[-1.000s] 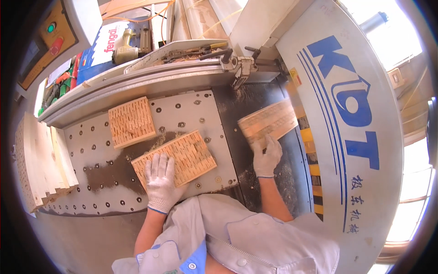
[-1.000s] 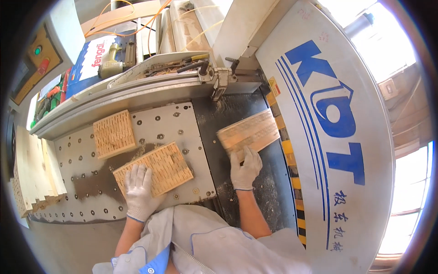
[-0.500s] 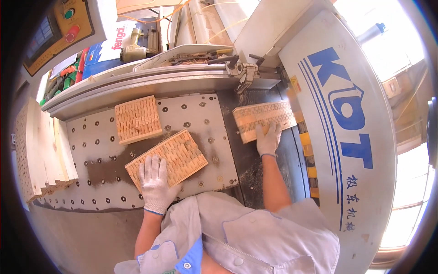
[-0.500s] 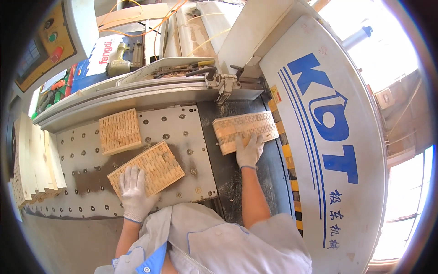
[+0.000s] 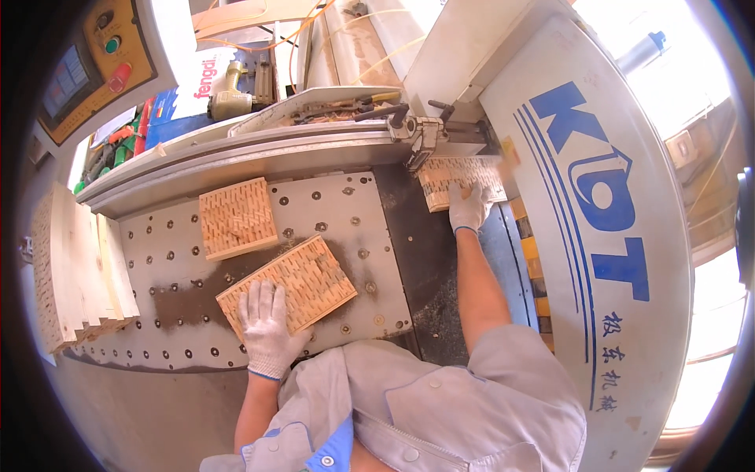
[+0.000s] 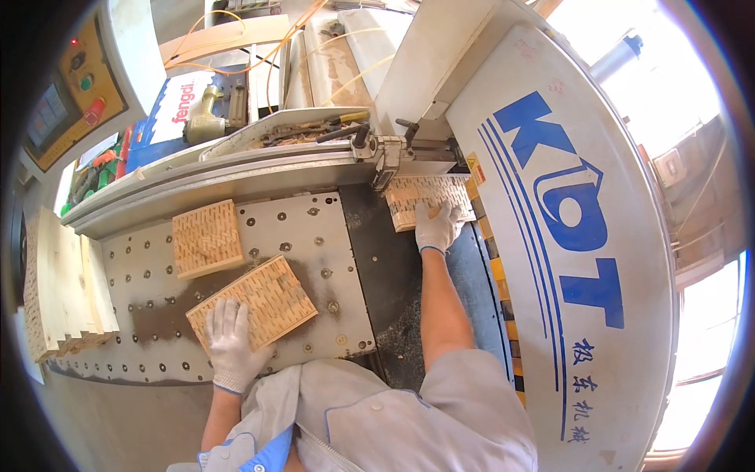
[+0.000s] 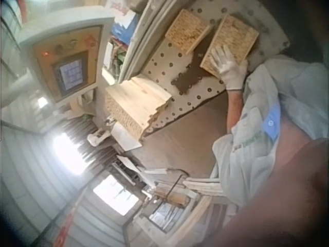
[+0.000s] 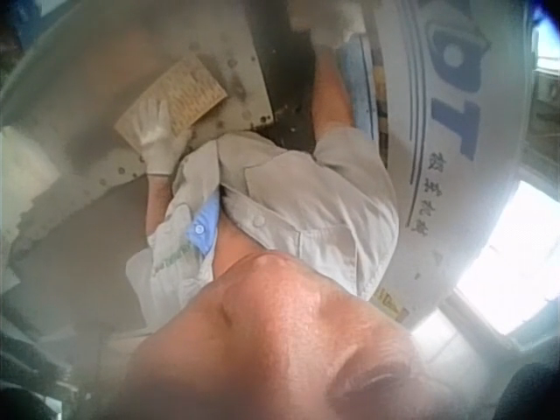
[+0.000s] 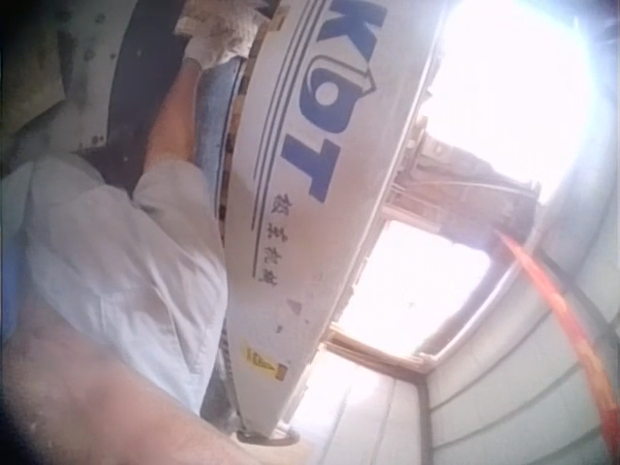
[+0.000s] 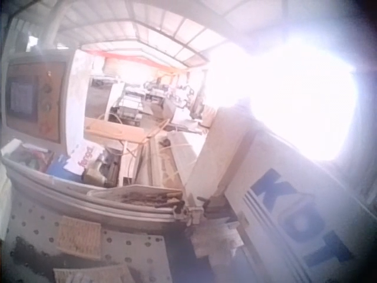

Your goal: The person places wood panels into a large machine, operates a control panel with a touchscreen and buttons, and retrieves long wood beams from a stack to feed them into the machine.

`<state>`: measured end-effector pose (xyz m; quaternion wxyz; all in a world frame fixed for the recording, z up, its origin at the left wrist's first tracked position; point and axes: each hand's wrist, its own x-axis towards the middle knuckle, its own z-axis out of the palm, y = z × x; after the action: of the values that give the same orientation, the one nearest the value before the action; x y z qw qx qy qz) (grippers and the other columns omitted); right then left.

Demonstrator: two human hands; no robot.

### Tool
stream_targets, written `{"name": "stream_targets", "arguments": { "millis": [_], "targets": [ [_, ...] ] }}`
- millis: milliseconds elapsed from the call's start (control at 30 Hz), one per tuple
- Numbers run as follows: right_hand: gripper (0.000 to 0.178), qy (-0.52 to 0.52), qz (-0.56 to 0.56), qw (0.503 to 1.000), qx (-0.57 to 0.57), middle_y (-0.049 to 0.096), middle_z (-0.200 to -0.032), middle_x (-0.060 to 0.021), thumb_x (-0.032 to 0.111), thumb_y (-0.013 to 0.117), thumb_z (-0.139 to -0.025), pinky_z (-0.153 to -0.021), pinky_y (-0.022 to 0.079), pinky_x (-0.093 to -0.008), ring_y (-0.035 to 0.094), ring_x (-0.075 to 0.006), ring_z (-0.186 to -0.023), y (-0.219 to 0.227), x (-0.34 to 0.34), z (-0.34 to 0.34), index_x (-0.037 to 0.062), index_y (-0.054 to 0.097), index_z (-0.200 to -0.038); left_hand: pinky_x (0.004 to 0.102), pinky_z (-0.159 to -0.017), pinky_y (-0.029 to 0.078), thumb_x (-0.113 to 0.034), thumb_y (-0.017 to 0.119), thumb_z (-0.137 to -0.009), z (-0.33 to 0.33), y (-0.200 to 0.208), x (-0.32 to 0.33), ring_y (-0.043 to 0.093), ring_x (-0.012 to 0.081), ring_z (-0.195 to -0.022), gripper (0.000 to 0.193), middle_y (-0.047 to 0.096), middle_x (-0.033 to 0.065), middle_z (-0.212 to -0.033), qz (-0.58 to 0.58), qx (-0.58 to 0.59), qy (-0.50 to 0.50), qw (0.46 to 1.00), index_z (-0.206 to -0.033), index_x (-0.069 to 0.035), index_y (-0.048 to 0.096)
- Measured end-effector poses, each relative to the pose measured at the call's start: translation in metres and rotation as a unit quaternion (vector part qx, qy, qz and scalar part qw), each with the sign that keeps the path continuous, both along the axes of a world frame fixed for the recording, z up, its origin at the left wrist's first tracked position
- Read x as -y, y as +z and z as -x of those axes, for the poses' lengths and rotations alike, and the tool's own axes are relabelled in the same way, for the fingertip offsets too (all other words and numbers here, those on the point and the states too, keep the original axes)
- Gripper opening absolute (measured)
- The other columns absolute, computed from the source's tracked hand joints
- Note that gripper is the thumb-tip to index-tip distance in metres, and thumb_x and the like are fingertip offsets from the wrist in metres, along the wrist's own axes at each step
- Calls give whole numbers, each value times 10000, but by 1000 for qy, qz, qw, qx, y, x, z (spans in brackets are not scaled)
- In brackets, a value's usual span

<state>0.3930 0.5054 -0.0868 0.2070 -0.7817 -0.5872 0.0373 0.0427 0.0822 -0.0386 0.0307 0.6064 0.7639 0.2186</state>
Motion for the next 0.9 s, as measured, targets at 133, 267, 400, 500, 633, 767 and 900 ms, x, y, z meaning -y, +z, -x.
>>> {"name": "stream_targets", "arguments": {
  "millis": [133,267,400,500,633,767,900],
  "targets": [
    [987,8,0,1000,-22,361,-1836,-298,717,696,-994,-1386,310,-511,365,-491,-1684,-3,-4,3,75,523,-1724,639,-1383,276,-334,1006,-675,4,3,-1,458,489,-1618,1009,582,280,-1656,11,3,4,1000,-1533,38,625],
    [1091,107,-156,982,30,411,-1790,-360,716,703,-1012,-1411,254,-532,346,-537,-1682,-30,-18,-62,-109,477,-1688,640,-1395,249,-409,1009,-699,-8,4,-18,432,486,-1638,1056,561,285,-1677,17,-13,-16,1000,-1566,40,607],
    [991,8,-93,994,-58,618,-1587,-337,632,792,-991,-1313,377,-582,556,-507,-1494,-17,73,37,-107,552,-1608,635,-1394,258,-587,944,-779,13,31,-11,402,514,-1651,1101,521,328,-1700,95,47,-13,994,-1597,52,579],
    [953,50,-119,988,-80,648,-1542,-340,610,802,-987,-1282,415,-570,583,-508,-1466,-18,93,43,-95,582,-1589,631,-1371,316,-592,890,-872,67,81,-43,418,529,-1627,1028,479,350,-1715,-86,-56,4,995,-1578,85,574],
    [946,64,-124,988,-67,653,-1545,-345,587,818,-978,-1270,438,-557,600,-507,-1459,-3,102,59,-94,589,-1594,604,-1310,423,-477,864,-945,167,194,-94,503,523,-1563,832,516,303,-1710,-271,-193,129,934,-1533,61,625],
    [996,74,-109,990,-43,642,-1570,-354,619,803,-989,-1288,422,-557,590,-505,-1483,-6,99,53,-122,562,-1609,539,-1338,377,-491,844,-933,235,262,-147,458,478,-1598,819,503,290,-1718,-244,-221,184,926,-1546,7,631],
    [1008,70,-103,991,-44,663,-1545,-344,632,793,-999,-1274,432,-556,606,-498,-1463,-1,103,62,-113,543,-1632,522,-1393,280,-562,789,-950,265,261,-190,370,439,-1664,898,458,249,-1774,-141,-198,216,945,-1628,-10,584]
  ]
}}
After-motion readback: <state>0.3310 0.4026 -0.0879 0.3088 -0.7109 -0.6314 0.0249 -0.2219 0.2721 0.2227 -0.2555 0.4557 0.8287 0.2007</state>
